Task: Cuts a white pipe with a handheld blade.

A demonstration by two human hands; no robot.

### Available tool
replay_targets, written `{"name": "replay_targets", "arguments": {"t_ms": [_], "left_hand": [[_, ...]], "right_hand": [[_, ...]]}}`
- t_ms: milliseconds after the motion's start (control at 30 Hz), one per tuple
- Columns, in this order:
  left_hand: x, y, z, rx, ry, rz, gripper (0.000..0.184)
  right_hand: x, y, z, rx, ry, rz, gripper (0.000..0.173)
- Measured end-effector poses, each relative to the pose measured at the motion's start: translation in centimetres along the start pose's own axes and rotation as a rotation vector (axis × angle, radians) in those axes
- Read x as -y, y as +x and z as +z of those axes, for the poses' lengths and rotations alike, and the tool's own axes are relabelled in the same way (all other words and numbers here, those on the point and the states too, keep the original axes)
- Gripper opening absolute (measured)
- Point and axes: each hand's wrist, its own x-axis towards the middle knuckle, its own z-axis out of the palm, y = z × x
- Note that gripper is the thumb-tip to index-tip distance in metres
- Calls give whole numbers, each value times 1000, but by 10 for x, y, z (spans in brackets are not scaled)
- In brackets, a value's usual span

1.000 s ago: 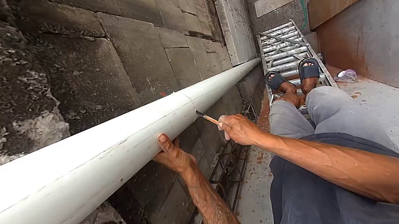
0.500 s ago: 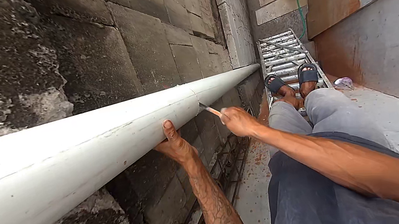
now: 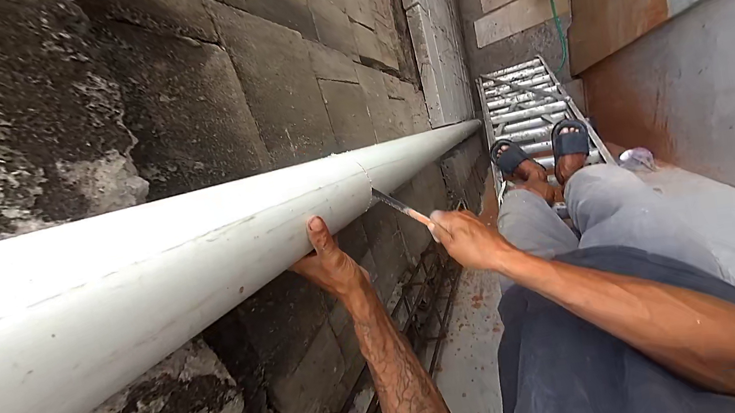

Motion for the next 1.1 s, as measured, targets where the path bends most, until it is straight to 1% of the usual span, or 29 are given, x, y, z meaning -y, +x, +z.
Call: {"name": "replay_targets", "arguments": {"t_ms": [67, 133, 200, 267, 333, 400, 467, 533, 600, 667, 733, 800, 867, 933, 1000, 1033, 1067, 1100], "left_hand": [[0, 3, 8, -9, -3, 8, 86], [0, -2, 0, -6, -1, 1, 84], [1, 0, -1, -2, 6, 5, 84], [1, 0, 3, -21, 7, -2, 86], [0, 2, 8, -22, 12, 0, 87], [-2, -4, 1, -13, 13, -2, 86], [0, -1, 1, -3, 1, 5, 86], [1, -2, 2, -26, 10, 2, 87], [1, 1, 7, -23, 19, 8, 89], [1, -3, 2, -11, 16, 10, 89], [2, -2, 1, -1, 20, 11, 89], [2, -1, 2, -18, 30, 13, 90], [2, 1, 6, -19, 30, 22, 89], [0, -3, 2, -15, 20, 13, 87], [1, -1, -1, -4, 27, 10, 86], [2, -2, -3, -8, 37, 6, 86], [3, -2, -2, -18, 42, 7, 86], [4, 1, 3, -22, 46, 14, 87]], "right_hand": [[18, 20, -9, 10, 0, -2, 36], [22, 34, -2, -1, 19, -43, 33], [5, 18, 1, 6, 32, -64, 34], [-1, 0, -7, 46, 11, -18, 35], [16, 18, -14, 61, 14, -13, 36], [20, 30, -5, 50, 24, -43, 33], [5, 18, -2, 42, 35, -66, 34], [-1, 4, -7, 78, 49, -18, 34], [16, 22, -13, 80, 58, -20, 36], [17, 36, -6, 53, 67, -59, 34], [2, 18, -2, 41, 57, -80, 34], [-1, -1, -6, 71, 26, -39, 35], [15, 19, -10, 73, 43, -27, 37], [20, 34, -3, 41, 71, -53, 33], [4, 20, 1, 44, 88, -69, 34], [-5, 7, 2, 64, 88, -44, 35], [-6, 0, 0, 81, 87, -18, 35], [1, 7, -5, 82, 86, -16, 36]]}}
